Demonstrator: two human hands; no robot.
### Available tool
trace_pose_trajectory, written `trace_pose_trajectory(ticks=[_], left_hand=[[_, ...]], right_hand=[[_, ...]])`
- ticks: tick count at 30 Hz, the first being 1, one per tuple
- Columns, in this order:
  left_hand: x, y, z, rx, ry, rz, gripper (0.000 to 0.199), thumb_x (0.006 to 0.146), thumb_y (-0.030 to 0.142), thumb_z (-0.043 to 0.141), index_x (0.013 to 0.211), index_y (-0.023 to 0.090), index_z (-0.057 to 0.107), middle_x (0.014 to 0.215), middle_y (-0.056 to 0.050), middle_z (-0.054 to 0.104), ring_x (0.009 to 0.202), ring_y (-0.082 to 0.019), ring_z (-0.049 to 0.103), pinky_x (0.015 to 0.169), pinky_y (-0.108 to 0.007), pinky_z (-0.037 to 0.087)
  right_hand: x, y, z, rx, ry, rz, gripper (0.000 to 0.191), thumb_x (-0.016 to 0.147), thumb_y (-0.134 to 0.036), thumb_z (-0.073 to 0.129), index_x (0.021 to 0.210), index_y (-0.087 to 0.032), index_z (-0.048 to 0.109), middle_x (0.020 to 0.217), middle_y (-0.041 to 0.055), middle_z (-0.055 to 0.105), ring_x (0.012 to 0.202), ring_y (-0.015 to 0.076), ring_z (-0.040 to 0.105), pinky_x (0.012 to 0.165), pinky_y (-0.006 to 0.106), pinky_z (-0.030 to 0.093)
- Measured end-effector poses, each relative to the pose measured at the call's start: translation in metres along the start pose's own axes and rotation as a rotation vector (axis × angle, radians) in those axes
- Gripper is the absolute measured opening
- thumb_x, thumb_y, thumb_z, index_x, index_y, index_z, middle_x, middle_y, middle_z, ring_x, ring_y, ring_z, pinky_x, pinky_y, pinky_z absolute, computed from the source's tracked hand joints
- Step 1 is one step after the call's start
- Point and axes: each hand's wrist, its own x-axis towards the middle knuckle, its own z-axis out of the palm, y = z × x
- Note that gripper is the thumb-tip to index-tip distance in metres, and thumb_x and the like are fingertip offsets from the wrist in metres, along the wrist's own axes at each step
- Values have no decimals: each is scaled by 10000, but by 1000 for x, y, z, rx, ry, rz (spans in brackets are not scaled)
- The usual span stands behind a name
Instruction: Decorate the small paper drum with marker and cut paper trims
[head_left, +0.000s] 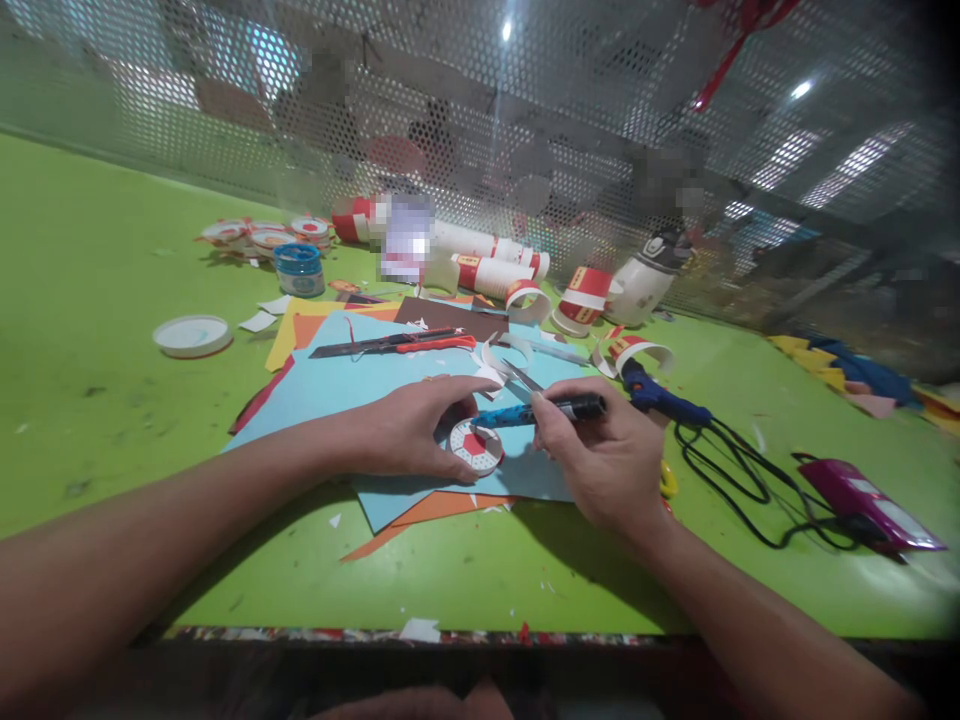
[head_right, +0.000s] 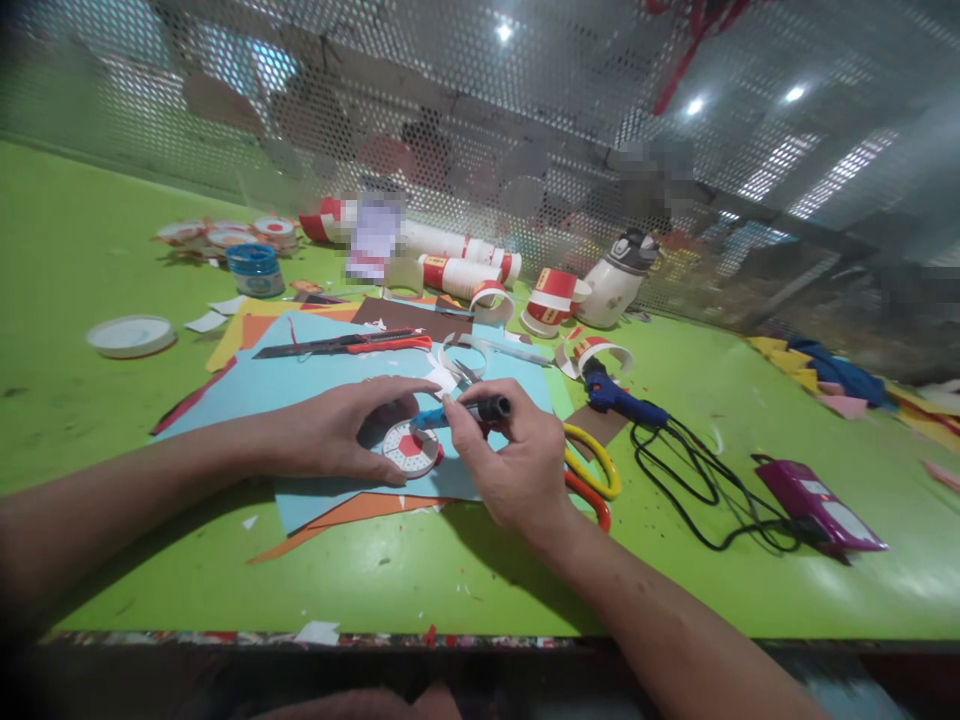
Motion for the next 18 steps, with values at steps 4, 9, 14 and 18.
trace_pose_trajectory(ticks=[4,9,14,18], left_hand=[[1,0,0,-4,-8,-1,871,666,371,767,1434,173,409,1067,-78,617,901,-212,563,800,-325,455],[0,1,-1,-14,-10,-16,868,664,388,762,1429,175,411,1048,-75,618,889,-213,562,789,-329,457],[0,2,-1,-10,-8,-4,858,662,386,765,1420,177,422,1051,-72,617,891,-211,565,789,-321,456],[1,2,-1,-16,1,-8,853,653,369,769,1414,176,433,1045,-72,622,903,-218,570,791,-327,456]], right_hand=[[1,0,0,2,-5,-5,91,842,-257,676,828,-180,630,602,-37,605,500,100,554,506,243,460],[0,-1,1,-1,-18,2,92,840,-256,673,827,-175,633,606,-30,612,503,106,568,508,248,468],[0,-2,3,6,-25,-2,80,839,-246,671,831,-177,631,614,-31,618,503,102,574,509,241,472],[0,-1,3,1,-26,2,83,839,-249,675,829,-181,630,607,-35,618,500,102,575,510,239,473]])
